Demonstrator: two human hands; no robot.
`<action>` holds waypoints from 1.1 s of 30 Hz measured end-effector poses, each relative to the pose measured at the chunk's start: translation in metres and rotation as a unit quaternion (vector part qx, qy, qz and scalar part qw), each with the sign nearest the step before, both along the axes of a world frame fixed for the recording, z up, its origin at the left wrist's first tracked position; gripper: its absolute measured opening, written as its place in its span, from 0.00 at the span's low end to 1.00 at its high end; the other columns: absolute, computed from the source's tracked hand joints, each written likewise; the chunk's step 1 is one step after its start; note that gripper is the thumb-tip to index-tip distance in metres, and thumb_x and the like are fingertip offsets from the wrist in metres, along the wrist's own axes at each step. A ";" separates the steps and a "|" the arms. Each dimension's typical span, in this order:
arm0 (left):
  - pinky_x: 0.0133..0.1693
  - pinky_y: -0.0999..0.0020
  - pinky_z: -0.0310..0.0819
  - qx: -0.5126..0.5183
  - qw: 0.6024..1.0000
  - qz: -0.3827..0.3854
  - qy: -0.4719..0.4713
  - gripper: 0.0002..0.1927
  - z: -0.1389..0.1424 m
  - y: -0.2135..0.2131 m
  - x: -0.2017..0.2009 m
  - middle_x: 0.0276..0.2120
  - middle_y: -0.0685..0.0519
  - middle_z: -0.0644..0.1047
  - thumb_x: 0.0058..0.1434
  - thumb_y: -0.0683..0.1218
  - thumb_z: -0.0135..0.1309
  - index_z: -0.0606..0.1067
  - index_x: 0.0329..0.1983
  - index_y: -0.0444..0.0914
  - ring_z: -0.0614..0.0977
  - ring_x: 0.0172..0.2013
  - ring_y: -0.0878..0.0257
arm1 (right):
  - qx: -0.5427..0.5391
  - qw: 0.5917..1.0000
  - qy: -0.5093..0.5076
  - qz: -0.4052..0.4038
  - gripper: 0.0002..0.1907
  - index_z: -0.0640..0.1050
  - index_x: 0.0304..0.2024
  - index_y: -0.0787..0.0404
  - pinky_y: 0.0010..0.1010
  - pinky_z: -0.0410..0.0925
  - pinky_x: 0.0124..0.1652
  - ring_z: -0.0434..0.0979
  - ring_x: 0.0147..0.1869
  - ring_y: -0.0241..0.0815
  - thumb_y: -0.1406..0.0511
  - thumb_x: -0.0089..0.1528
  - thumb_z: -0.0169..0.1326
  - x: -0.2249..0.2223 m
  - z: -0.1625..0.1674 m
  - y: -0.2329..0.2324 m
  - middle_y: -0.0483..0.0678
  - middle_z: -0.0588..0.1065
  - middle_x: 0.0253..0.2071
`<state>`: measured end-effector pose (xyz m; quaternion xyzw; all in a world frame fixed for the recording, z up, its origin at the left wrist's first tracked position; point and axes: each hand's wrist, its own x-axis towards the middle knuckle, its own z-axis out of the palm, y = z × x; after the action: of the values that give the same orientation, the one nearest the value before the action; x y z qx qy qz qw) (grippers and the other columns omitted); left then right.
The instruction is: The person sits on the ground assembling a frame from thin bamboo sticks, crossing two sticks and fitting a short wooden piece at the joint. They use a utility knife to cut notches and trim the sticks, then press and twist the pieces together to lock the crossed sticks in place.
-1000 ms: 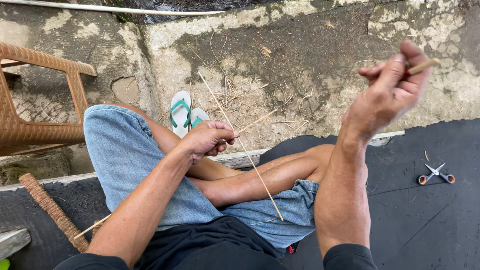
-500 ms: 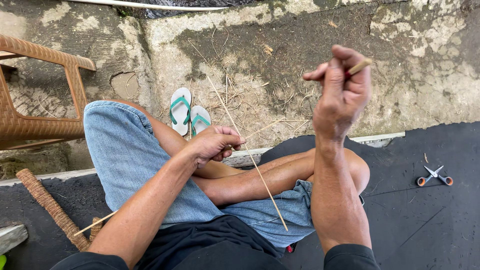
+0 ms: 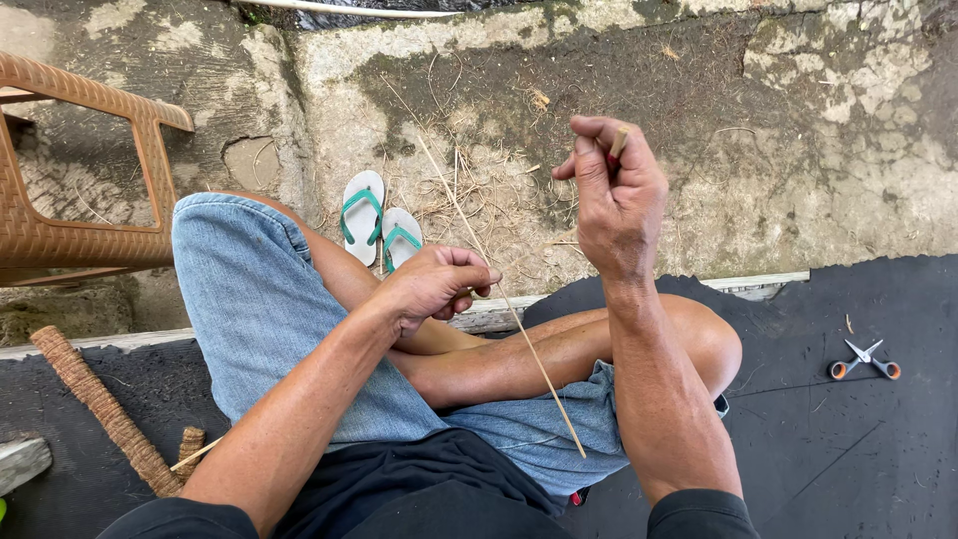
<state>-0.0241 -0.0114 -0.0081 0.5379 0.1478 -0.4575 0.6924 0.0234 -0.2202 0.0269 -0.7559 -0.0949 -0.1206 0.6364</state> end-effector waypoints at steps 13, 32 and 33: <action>0.14 0.79 0.55 -0.031 0.986 0.148 -0.073 0.08 0.012 0.041 0.037 0.26 0.56 0.78 0.63 0.47 0.61 0.78 0.33 0.37 0.71 0.17 0.75 | -0.116 0.981 0.126 0.092 0.07 0.79 0.52 0.63 0.19 0.66 0.33 0.69 0.35 0.26 0.69 0.72 0.54 -0.010 0.010 0.015 0.39 0.72 0.31; 0.15 0.80 0.55 -0.029 0.979 0.184 -0.080 0.09 0.005 0.051 0.040 0.28 0.55 0.79 0.63 0.48 0.61 0.77 0.34 0.37 0.73 0.20 0.74 | -0.162 0.941 0.184 0.233 0.08 0.82 0.49 0.59 0.21 0.63 0.28 0.65 0.29 0.25 0.68 0.67 0.57 -0.016 0.012 0.030 0.39 0.75 0.30; 0.15 0.80 0.55 -0.031 0.979 0.185 -0.081 0.09 0.005 0.052 0.040 0.28 0.55 0.78 0.64 0.48 0.61 0.77 0.34 0.37 0.73 0.20 0.74 | -0.168 0.941 0.177 0.233 0.08 0.82 0.49 0.59 0.21 0.63 0.27 0.65 0.29 0.24 0.69 0.67 0.57 -0.016 0.013 0.031 0.38 0.75 0.30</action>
<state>0.0156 0.0405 -0.0028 0.5148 0.1740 -0.2808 0.7911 0.0073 -0.1892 0.0400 -0.8176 -0.1732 0.1847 0.5172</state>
